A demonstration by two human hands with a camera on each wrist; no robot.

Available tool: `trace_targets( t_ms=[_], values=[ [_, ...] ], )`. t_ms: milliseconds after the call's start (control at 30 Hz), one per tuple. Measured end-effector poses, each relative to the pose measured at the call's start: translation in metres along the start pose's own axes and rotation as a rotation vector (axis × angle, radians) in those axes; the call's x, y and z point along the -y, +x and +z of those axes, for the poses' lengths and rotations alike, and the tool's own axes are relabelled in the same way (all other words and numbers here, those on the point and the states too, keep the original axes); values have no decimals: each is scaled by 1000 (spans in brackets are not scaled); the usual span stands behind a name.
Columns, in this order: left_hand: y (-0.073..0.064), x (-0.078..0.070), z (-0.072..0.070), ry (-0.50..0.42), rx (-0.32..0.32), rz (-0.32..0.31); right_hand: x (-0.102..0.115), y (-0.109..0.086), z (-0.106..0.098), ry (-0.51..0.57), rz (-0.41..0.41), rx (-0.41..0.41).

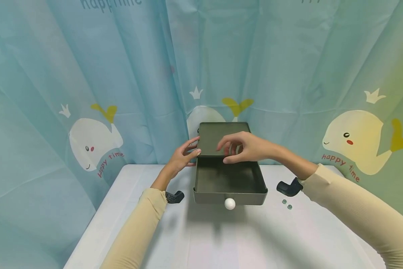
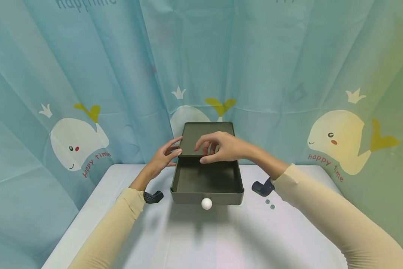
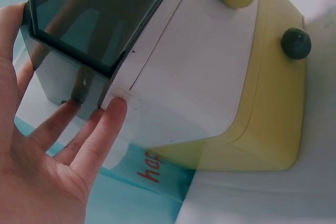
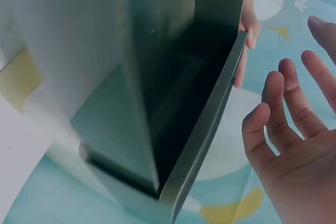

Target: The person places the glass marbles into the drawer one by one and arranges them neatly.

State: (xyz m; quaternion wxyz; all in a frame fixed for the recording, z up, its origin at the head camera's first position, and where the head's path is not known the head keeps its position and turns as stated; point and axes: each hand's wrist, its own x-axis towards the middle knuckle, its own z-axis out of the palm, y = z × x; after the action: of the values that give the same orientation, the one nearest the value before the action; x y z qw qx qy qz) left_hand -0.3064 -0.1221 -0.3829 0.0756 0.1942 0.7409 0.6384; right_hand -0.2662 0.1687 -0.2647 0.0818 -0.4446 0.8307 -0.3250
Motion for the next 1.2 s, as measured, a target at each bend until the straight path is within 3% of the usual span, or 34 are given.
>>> trace_targets(
  t_ms=[400,1200],
  values=[
    [1,3,-2,5,-2,4,-12,-31,-13,-14,75,-112],
    [1,4,-2,3,2,25,-39,-109,-23,-51,93,-257]
  ],
)
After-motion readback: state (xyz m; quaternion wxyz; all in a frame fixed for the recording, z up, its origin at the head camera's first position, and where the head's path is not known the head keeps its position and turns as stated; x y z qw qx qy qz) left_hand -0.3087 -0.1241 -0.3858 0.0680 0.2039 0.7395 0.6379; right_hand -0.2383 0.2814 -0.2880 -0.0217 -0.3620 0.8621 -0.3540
